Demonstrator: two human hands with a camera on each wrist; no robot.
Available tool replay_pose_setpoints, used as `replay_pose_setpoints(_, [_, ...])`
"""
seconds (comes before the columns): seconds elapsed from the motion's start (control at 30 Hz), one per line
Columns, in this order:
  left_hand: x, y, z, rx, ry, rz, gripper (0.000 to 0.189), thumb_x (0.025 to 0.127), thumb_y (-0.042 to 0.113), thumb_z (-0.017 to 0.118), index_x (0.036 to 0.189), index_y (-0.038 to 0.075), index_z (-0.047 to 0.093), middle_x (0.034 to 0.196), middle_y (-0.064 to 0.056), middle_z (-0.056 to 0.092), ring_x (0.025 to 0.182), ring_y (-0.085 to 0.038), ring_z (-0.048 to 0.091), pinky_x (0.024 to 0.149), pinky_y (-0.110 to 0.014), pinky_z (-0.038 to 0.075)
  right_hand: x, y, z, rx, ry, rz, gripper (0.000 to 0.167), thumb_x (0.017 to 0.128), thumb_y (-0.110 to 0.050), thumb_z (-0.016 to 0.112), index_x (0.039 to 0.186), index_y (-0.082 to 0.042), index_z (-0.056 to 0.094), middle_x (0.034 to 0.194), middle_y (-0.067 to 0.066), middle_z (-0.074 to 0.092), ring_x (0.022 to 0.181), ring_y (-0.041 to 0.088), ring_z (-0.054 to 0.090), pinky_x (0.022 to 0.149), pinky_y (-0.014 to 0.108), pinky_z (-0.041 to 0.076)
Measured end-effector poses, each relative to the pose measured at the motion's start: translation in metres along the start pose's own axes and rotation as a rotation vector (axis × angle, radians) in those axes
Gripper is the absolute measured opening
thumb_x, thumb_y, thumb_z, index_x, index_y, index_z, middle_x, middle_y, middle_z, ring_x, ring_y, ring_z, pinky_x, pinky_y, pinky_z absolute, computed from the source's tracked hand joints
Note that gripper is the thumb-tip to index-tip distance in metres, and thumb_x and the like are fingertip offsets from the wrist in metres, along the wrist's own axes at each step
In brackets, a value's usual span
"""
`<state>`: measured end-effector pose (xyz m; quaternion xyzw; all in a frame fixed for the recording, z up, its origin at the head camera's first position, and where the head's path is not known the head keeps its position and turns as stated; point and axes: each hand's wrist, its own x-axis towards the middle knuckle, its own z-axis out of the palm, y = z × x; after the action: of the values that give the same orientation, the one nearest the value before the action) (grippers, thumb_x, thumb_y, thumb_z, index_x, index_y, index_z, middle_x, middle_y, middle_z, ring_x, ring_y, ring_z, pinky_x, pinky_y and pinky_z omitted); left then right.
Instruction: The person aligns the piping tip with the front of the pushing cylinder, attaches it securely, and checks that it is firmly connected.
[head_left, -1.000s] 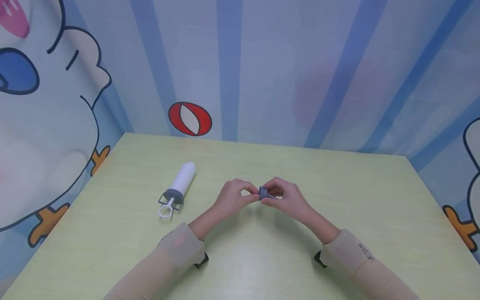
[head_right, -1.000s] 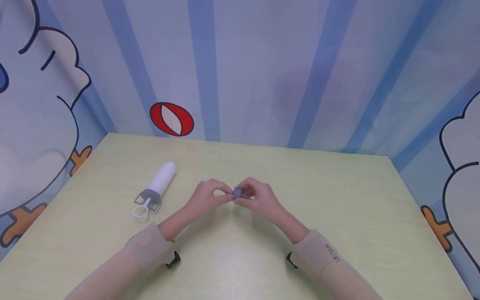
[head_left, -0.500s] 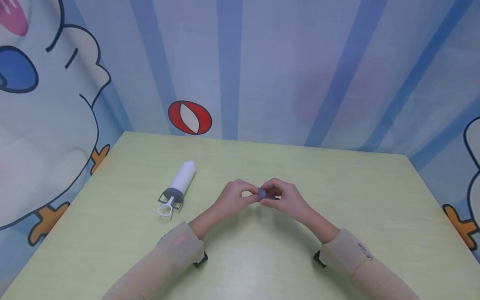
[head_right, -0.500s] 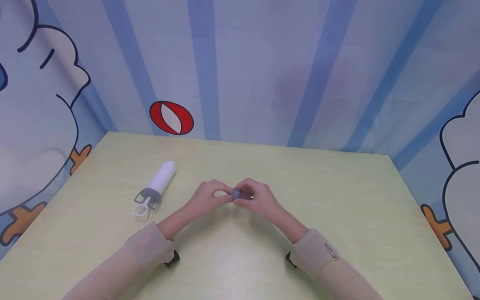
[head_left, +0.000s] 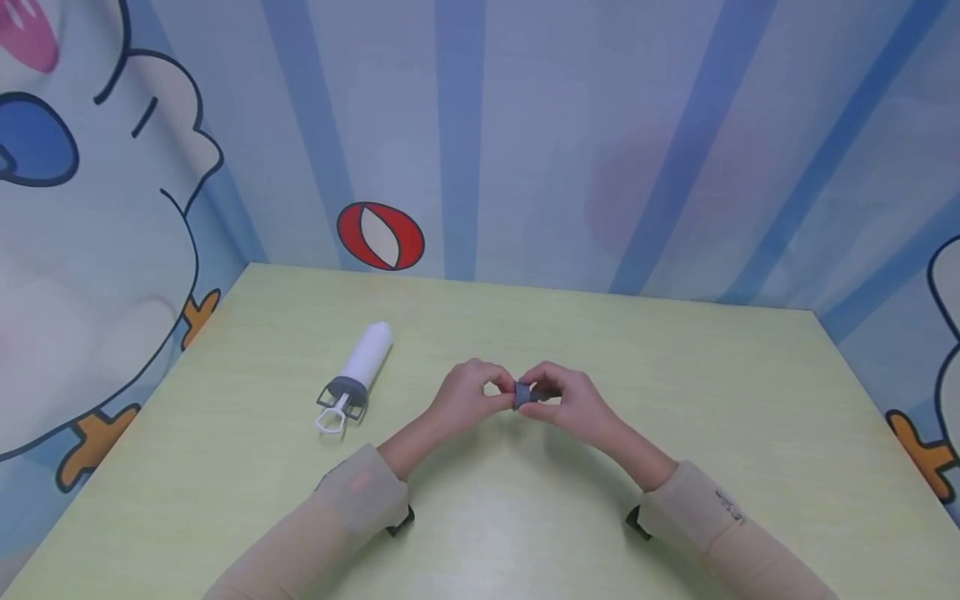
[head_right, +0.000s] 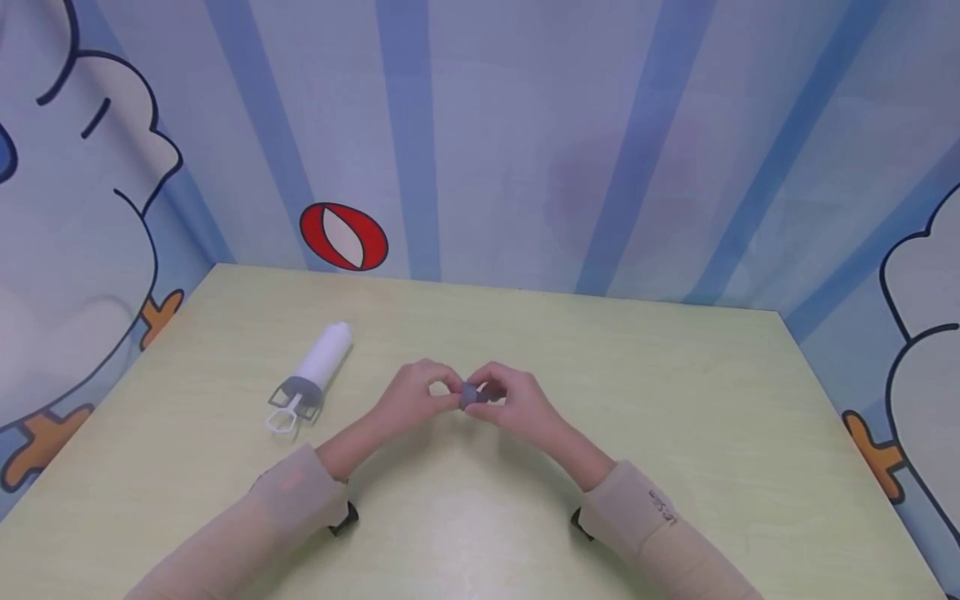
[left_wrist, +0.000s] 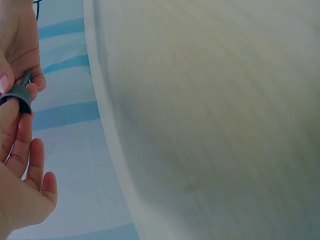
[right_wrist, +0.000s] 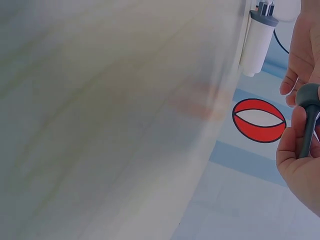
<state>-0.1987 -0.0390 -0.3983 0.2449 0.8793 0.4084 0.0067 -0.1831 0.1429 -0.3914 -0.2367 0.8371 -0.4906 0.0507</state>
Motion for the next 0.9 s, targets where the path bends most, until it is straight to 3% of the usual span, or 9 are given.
replay_pose_setpoints(0.43, [-0.001,-0.006,0.002,0.067,0.001,0.011,0.01,0.077,0.025,0.067,0.074,0.016,0.066,0.074,0.007,0.064,0.082,-0.022,0.055,0.072,-0.029,0.039,0.001,0.004,0.002,-0.046,-0.01,0.024,0.025,0.077,-0.014,0.067,0.1,-0.006,0.059,0.09,0.013,0.061,0.071,0.013,0.055,0.062,0.028,0.046])
replay_pose_setpoints(0.67, [-0.002,-0.013,-0.006,0.089,0.005,0.005,0.011,0.077,0.029,0.066,0.077,0.018,0.066,0.075,0.009,0.064,0.083,-0.019,0.056,0.075,-0.029,0.041,0.0,0.008,0.001,-0.099,0.001,0.027,0.025,0.077,-0.014,0.067,0.1,-0.008,0.059,0.09,0.009,0.061,0.073,0.013,0.055,0.063,0.029,0.046])
replay_pose_setpoints(0.9, [-0.003,-0.019,-0.023,0.131,-0.042,-0.093,0.016,0.078,0.03,0.066,0.087,0.017,0.067,0.086,0.006,0.065,0.092,-0.021,0.055,0.081,-0.033,0.043,0.001,0.007,0.0,-0.107,0.006,0.03,0.026,0.076,-0.012,0.068,0.1,-0.008,0.059,0.092,0.01,0.061,0.075,0.015,0.054,0.065,0.031,0.046])
